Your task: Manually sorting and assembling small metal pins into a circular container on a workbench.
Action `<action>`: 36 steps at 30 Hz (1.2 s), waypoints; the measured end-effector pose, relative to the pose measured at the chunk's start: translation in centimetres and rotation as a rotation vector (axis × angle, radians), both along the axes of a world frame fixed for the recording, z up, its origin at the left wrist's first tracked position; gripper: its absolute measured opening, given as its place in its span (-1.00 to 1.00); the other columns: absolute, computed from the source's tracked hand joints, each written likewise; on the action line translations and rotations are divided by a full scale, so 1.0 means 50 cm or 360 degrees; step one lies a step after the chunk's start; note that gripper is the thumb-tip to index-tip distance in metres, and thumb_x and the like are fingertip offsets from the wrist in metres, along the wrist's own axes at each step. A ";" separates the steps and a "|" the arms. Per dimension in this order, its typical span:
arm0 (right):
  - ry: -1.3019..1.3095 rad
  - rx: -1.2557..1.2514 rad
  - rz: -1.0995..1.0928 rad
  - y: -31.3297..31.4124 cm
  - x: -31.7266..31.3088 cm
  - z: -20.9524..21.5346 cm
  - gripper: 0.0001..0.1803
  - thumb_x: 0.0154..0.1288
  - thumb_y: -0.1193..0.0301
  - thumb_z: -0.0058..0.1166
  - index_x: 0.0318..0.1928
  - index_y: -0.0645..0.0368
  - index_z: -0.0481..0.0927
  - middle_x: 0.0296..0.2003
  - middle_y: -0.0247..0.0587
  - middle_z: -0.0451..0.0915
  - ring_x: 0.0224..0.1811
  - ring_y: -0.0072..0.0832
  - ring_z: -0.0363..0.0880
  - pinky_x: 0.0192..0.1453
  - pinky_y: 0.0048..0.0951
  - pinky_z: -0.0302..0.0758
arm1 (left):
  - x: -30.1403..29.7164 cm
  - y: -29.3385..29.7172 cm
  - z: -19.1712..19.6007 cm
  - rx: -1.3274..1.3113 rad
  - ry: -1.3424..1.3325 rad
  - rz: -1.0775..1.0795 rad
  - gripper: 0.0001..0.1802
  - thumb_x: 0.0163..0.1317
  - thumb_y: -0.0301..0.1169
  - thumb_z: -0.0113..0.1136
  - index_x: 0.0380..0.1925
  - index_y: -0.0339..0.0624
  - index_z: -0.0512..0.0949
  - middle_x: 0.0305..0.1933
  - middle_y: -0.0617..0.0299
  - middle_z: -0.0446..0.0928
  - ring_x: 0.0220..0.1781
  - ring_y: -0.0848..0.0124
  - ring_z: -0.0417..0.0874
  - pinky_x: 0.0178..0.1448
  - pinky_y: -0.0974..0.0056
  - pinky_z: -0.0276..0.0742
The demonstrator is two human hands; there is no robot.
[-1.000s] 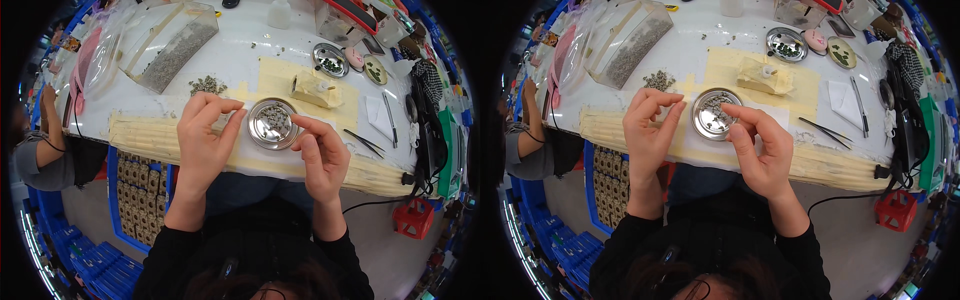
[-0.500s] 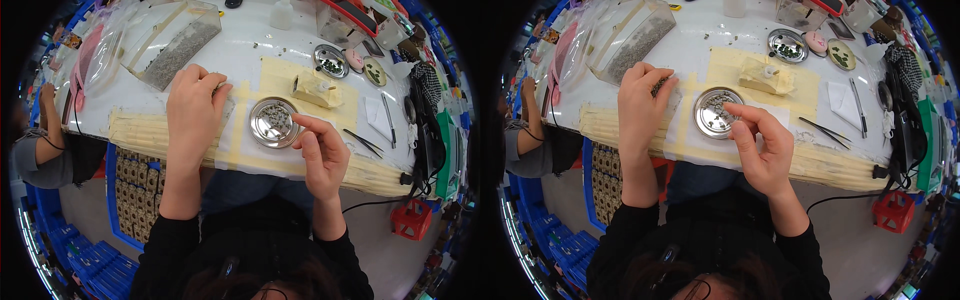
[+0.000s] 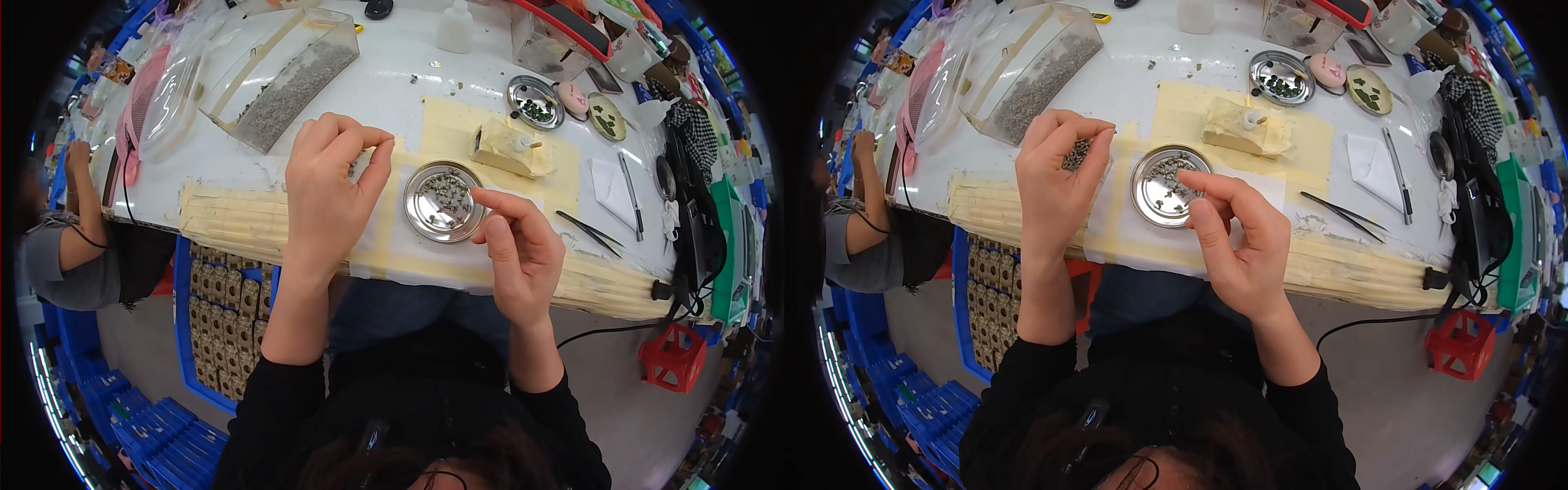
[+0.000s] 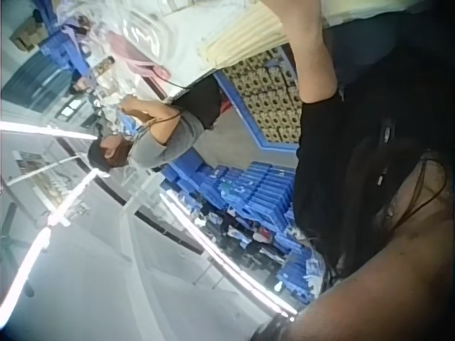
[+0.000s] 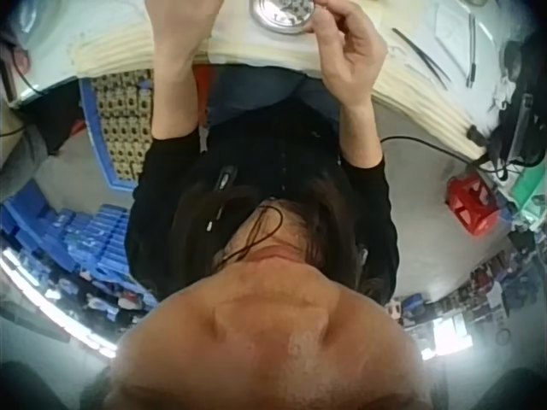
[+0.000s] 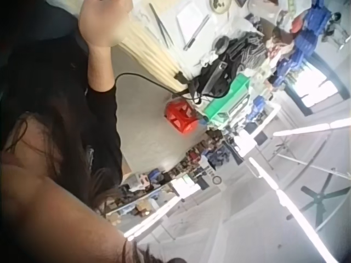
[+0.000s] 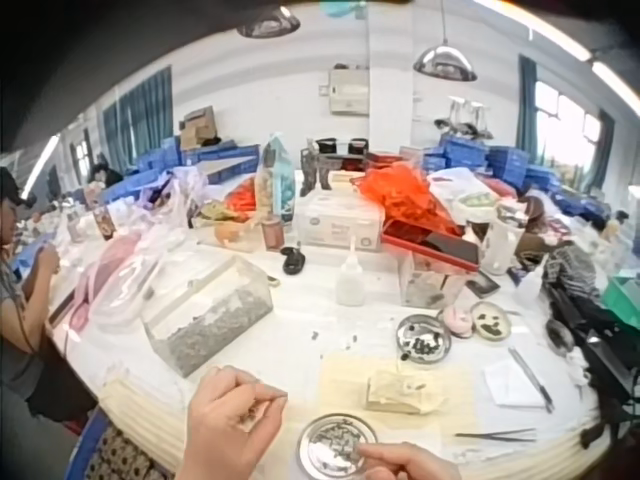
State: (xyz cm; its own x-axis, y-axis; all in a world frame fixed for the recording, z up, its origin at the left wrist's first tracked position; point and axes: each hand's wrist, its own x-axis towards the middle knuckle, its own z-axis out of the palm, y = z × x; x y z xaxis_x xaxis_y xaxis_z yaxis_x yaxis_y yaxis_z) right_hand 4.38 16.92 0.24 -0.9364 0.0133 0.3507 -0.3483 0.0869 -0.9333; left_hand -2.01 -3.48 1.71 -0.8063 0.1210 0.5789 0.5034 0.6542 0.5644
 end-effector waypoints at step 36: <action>0.0230 0.0155 -0.0160 -0.006 -0.010 -0.008 -0.91 0.25 0.62 0.20 -0.23 0.29 0.66 -0.52 -0.32 0.52 -0.53 -0.64 0.37 -0.43 -0.60 0.32 | 0.045 0.073 -0.039 0.0735 -0.0114 -0.0723 -0.74 0.05 -0.55 0.44 -0.20 -0.15 0.75 -0.31 0.26 0.59 -0.28 0.40 0.55 -0.23 0.37 0.46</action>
State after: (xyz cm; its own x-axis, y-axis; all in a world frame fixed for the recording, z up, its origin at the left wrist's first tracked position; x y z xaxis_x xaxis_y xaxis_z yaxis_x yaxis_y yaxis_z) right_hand 3.86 16.61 -0.16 -0.8720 0.0637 0.4853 -0.4628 0.2156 -0.8598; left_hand 0.25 0.17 -0.26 -0.7719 0.2108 0.5998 0.6235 0.0670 0.7789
